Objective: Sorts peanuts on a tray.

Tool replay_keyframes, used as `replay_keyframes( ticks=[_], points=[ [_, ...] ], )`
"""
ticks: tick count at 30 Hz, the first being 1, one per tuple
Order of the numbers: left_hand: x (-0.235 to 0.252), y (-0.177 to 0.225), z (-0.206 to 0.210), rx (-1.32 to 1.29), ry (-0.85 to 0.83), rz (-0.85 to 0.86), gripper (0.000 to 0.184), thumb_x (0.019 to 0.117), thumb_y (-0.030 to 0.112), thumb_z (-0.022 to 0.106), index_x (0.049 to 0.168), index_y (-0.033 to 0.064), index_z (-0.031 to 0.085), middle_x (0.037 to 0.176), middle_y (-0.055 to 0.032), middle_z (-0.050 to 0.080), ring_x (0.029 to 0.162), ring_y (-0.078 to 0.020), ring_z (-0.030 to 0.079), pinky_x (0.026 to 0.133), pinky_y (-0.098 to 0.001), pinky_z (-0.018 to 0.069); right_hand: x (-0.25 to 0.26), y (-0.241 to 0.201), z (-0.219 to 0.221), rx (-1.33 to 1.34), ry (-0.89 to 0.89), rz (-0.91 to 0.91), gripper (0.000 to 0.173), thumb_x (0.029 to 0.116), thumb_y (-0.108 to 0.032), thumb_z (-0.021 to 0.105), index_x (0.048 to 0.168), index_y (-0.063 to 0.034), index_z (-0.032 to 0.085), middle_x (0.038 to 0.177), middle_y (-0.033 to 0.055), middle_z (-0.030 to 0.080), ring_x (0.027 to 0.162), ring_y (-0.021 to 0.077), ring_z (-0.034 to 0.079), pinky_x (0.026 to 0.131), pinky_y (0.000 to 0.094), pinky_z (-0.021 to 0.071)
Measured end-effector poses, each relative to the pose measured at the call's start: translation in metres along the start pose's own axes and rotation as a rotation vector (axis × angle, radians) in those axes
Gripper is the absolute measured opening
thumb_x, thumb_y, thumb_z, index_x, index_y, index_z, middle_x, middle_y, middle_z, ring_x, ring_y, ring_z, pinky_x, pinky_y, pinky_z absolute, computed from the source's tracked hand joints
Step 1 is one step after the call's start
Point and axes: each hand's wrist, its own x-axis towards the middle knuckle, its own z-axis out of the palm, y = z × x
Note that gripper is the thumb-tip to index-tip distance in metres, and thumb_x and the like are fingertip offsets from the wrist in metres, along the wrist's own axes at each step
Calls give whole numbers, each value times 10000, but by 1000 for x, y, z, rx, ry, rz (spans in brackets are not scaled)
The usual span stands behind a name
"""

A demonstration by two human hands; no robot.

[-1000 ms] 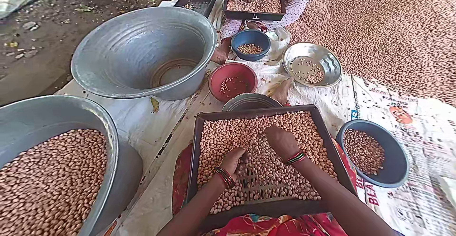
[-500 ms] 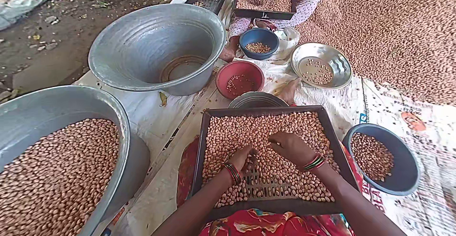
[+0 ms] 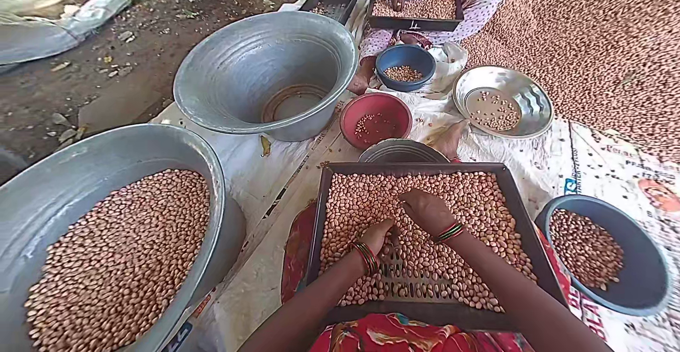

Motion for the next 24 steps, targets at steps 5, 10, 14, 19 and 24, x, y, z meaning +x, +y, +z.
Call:
replay_keyframes(
  ticks=[5,10,14,19,24],
  points=[
    [1,3,-6,-82,63,87,410,1133,361,327,965,64,553,610,23,477,403,-30,335,390,-171,287,28,4,40,-104,212,-150,265,1014,-50,508,1127,101,693,1112,313,688,983,486,704,805,590,556],
    [-2,14,-14,-158,95,120,494,1130,438,242,948,94,546,590,28,463,416,-49,352,403,-189,303,13,-26,7,200,89,-179,287,1024,-66,497,1165,107,678,1163,289,683,1082,414,682,944,517,520],
    [-8,22,-15,-324,59,168,468,1120,460,263,906,124,509,604,17,501,402,-39,368,380,-173,305,11,-38,-13,239,66,-290,339,1045,-151,533,1268,70,661,1234,267,680,1166,396,655,1024,516,484],
    [-34,30,-41,-306,81,378,431,1137,225,288,739,157,437,477,97,369,340,18,312,344,-129,267,58,-9,15,101,94,-174,378,1055,-240,541,1349,-36,664,1396,271,594,1324,479,521,1078,645,373],
    [-55,14,-72,166,171,599,181,1060,56,454,960,56,605,561,124,430,430,60,356,428,-114,320,11,8,65,72,120,-466,271,972,-177,606,1155,-50,762,1328,266,647,1285,510,562,1021,711,396]
  ],
)
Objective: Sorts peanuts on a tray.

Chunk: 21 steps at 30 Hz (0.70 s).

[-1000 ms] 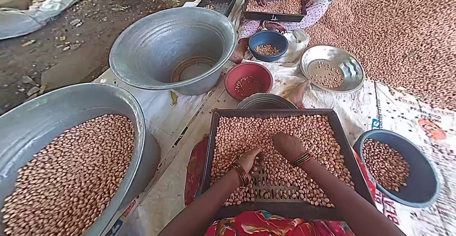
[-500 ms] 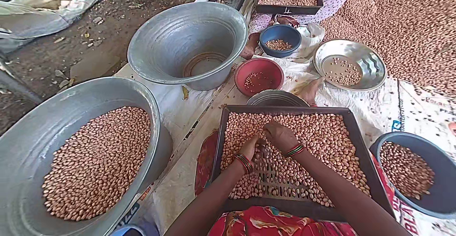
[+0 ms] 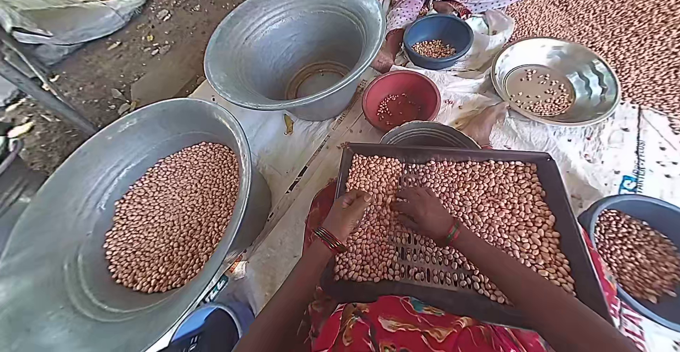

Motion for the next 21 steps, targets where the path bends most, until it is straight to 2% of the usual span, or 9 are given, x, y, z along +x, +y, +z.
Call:
replay_keyframes(
  ticks=[2,4,5,7,9,13,17,19,21],
  points=[
    [-9,0,-3,439,-120,12,217,1058,117,509,1155,-9,657,828,8,587,631,-17,459,607,-197,397,-32,18,-3,-75,100,-54,205,952,-151,624,1040,-50,780,1249,246,691,1209,503,619,978,708,449],
    [-13,1,6,835,-341,-30,339,1084,191,485,1318,3,643,1154,-167,705,960,-253,680,896,-430,524,-55,36,-21,-160,165,22,188,947,-97,622,1017,-15,776,1224,270,695,1168,526,634,943,713,468],
    [-13,-1,16,976,-453,-71,380,1099,220,455,1380,17,610,1256,-224,681,1104,-359,680,993,-537,493,-63,44,-30,-192,199,72,195,948,-80,605,1016,1,769,1215,282,693,1137,537,642,912,714,475],
    [-10,-5,38,1223,-612,-166,430,1124,277,386,1472,71,530,1305,-256,654,1213,-443,632,1031,-622,449,-71,50,-46,-164,214,200,232,967,-56,590,1108,11,761,1279,303,661,1205,550,607,975,715,452],
    [-8,-10,56,1385,-653,-225,439,1133,297,354,1502,96,479,1276,-261,660,1201,-465,631,983,-645,471,-74,47,-56,-104,254,236,266,958,-69,604,1166,21,742,1307,317,640,1236,553,585,1014,689,443],
    [-10,-9,69,1512,-674,-196,354,1122,139,326,1393,7,512,1242,-273,654,1175,-467,640,922,-627,509,-72,28,-55,-8,376,166,252,948,-49,573,1087,67,749,1192,292,705,1136,493,671,983,593,515],
    [-8,-13,61,1263,-599,-205,410,1120,246,359,1373,-16,547,1224,-276,668,1169,-430,651,993,-595,482,-67,-17,-55,481,289,456,276,1032,-73,528,1191,83,690,1183,221,698,1057,224,675,942,351,520],
    [-16,-14,51,831,-467,-68,320,1067,183,490,1225,-58,630,1020,-211,676,908,-293,650,853,-455,514,-63,-43,-46,908,201,656,284,1070,-84,469,1257,80,606,1165,152,658,983,129,651,878,289,540],
    [-28,-20,54,421,-369,139,174,993,102,522,1021,-36,625,805,2,571,668,-3,499,640,-191,434,-61,-69,-34,1353,126,869,329,1121,-154,343,1306,36,537,1135,114,656,969,172,683,855,354,569]
  ],
)
